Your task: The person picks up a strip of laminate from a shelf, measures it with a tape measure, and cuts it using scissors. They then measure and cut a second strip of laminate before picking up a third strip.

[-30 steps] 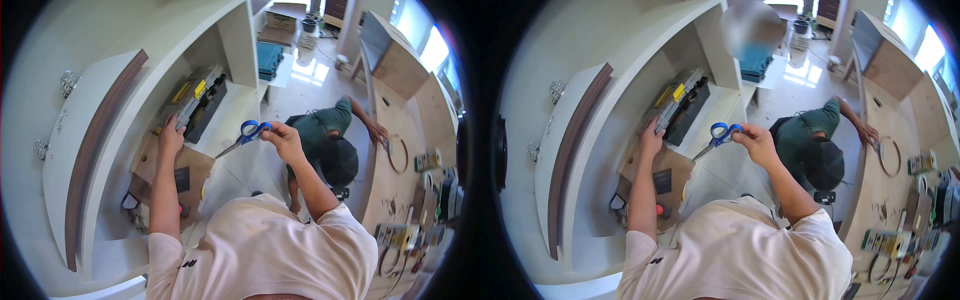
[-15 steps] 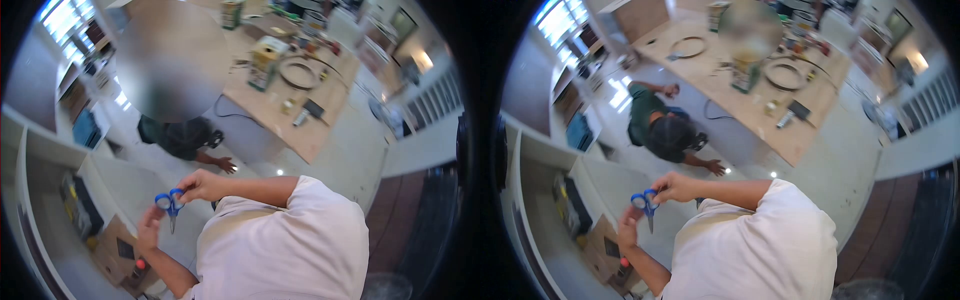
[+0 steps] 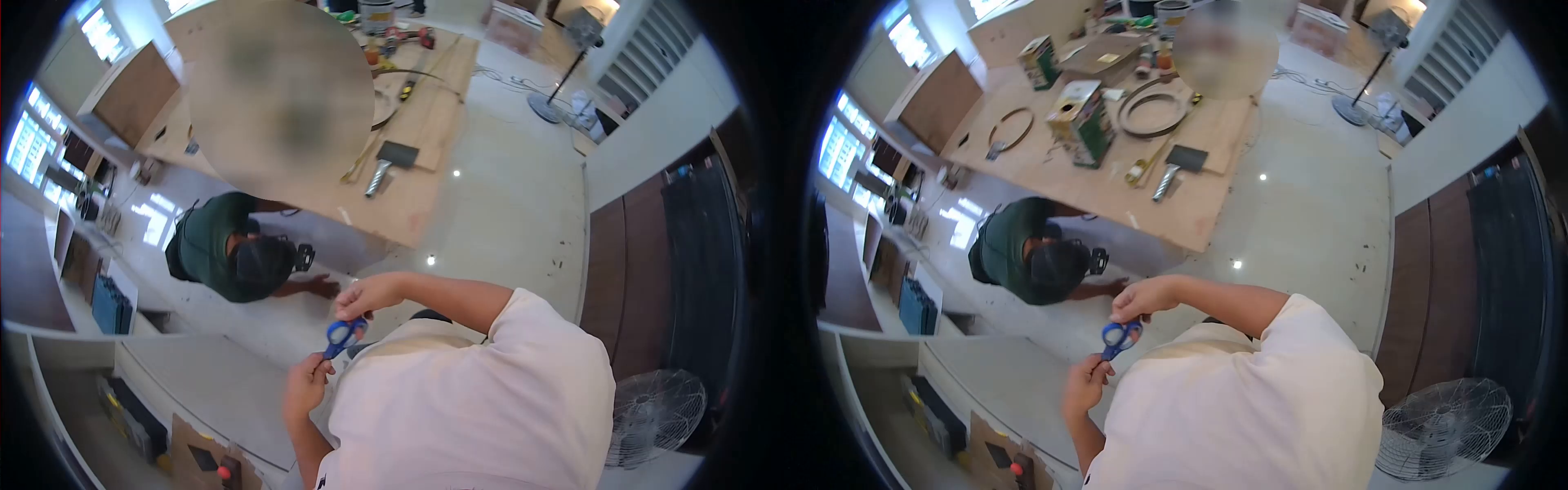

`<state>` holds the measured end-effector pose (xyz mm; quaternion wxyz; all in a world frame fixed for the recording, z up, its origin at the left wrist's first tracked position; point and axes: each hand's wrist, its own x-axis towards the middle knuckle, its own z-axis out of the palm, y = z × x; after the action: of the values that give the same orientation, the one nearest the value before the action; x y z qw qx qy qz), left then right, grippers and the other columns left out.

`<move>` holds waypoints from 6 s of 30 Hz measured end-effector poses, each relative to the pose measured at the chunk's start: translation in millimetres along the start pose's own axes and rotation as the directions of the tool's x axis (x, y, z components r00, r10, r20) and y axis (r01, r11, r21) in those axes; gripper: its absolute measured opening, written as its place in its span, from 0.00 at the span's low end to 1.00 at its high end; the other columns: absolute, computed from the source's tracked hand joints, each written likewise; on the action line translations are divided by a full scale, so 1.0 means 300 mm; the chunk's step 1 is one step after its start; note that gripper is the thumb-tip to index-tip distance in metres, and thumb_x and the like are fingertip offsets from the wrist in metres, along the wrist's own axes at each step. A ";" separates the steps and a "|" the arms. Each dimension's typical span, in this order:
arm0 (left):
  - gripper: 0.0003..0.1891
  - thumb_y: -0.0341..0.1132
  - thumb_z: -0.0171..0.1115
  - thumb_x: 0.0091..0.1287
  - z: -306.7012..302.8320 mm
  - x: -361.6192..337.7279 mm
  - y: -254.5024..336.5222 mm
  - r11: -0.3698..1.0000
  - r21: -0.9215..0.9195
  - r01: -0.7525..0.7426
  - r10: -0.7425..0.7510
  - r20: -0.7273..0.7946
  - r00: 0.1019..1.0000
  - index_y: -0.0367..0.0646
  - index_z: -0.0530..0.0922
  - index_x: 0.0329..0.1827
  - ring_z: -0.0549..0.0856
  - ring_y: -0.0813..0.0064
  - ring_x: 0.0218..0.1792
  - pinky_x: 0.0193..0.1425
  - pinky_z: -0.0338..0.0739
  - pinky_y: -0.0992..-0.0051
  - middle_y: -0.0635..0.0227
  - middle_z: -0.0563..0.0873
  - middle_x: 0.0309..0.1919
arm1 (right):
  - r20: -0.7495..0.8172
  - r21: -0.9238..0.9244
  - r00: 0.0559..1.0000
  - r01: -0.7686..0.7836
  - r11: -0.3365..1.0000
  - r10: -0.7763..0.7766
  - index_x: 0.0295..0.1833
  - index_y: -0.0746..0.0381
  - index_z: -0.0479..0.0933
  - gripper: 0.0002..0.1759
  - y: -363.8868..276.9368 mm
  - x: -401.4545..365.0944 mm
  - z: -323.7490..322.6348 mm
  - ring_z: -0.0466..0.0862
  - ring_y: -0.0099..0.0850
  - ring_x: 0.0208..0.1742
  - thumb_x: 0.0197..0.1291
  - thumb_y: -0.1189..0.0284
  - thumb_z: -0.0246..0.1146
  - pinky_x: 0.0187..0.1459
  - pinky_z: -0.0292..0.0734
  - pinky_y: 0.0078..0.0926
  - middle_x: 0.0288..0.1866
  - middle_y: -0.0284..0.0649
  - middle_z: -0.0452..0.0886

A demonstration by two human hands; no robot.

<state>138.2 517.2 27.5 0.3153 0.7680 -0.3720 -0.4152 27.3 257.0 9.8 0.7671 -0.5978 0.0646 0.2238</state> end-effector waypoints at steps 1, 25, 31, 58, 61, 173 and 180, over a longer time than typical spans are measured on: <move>0.08 0.32 0.56 0.69 0.033 0.038 0.049 0.993 0.105 -0.060 0.059 0.017 0.998 0.38 0.80 0.43 0.81 0.68 0.26 0.32 0.75 0.71 0.65 0.86 0.29 | 0.006 -0.034 1.000 0.021 0.999 -0.021 0.42 0.57 0.77 0.15 0.017 -0.082 -0.039 0.82 0.18 0.36 0.68 0.56 0.59 0.34 0.67 0.20 0.33 0.32 0.86; 0.07 0.32 0.59 0.64 1.066 1.101 1.064 0.422 0.435 -0.796 0.751 0.324 0.575 0.43 0.81 0.42 0.80 0.61 0.52 0.67 0.65 0.51 0.65 0.84 0.41 | -0.983 0.149 0.147 0.262 0.953 0.113 0.48 0.66 0.80 0.13 0.644 -1.526 -0.590 0.81 0.19 0.34 0.61 0.71 0.66 0.32 0.70 0.14 0.35 0.35 0.84; 0.06 0.29 0.60 0.60 1.064 1.636 1.138 0.498 0.493 -0.713 0.659 0.319 0.681 0.42 0.82 0.39 0.81 0.58 0.50 0.61 0.70 0.58 0.61 0.84 0.38 | -0.991 0.122 0.078 0.168 0.978 0.110 0.46 0.67 0.81 0.11 0.595 -1.556 -0.901 0.78 0.18 0.31 0.62 0.71 0.64 0.31 0.70 0.15 0.32 0.34 0.84; 0.09 0.20 0.60 0.53 0.786 2.129 1.647 0.728 0.624 -0.285 0.451 -0.122 0.884 0.41 0.78 0.37 0.77 0.59 0.51 0.76 0.57 0.51 0.61 0.76 0.39 | -0.477 -0.879 0.751 -0.389 0.278 -0.456 0.47 0.58 0.83 0.15 -0.055 -1.157 -2.708 0.79 0.44 0.46 0.51 0.70 0.68 0.49 0.76 0.40 0.41 0.41 0.82; 0.11 0.20 0.63 0.51 0.776 2.091 1.727 0.808 0.557 -0.190 0.385 -0.256 0.887 0.40 0.77 0.37 0.78 0.59 0.51 0.75 0.60 0.52 0.61 0.76 0.40 | -0.342 -0.936 0.845 -0.272 0.222 -0.410 0.48 0.58 0.82 0.16 -0.083 -1.069 -2.817 0.79 0.44 0.49 0.52 0.70 0.68 0.50 0.76 0.40 0.44 0.42 0.82; 0.11 0.33 0.59 0.63 0.910 2.643 1.619 0.857 0.504 0.107 0.062 -0.307 0.950 0.43 0.80 0.47 0.83 0.51 0.41 0.46 0.76 0.56 0.54 0.85 0.40 | -0.933 0.358 0.244 0.678 0.642 0.263 0.46 0.61 0.71 0.11 -0.220 -1.098 -3.790 0.84 0.36 0.33 0.69 0.65 0.59 0.30 0.77 0.33 0.35 0.42 0.80; 0.20 0.33 0.58 0.63 0.933 2.790 1.695 0.865 0.492 0.096 0.020 -0.224 0.974 0.44 0.75 0.60 0.83 0.49 0.46 0.51 0.76 0.54 0.51 0.85 0.45 | -0.890 0.440 0.391 0.603 0.665 0.234 0.46 0.59 0.72 0.11 -0.251 -1.169 -3.672 0.83 0.35 0.35 0.69 0.63 0.59 0.33 0.78 0.35 0.35 0.40 0.80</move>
<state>53.4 -496.0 -34.5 0.1370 0.8720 -0.4138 -0.2226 -68.1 -892.3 -99.8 0.7919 -0.2704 0.4721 -0.2775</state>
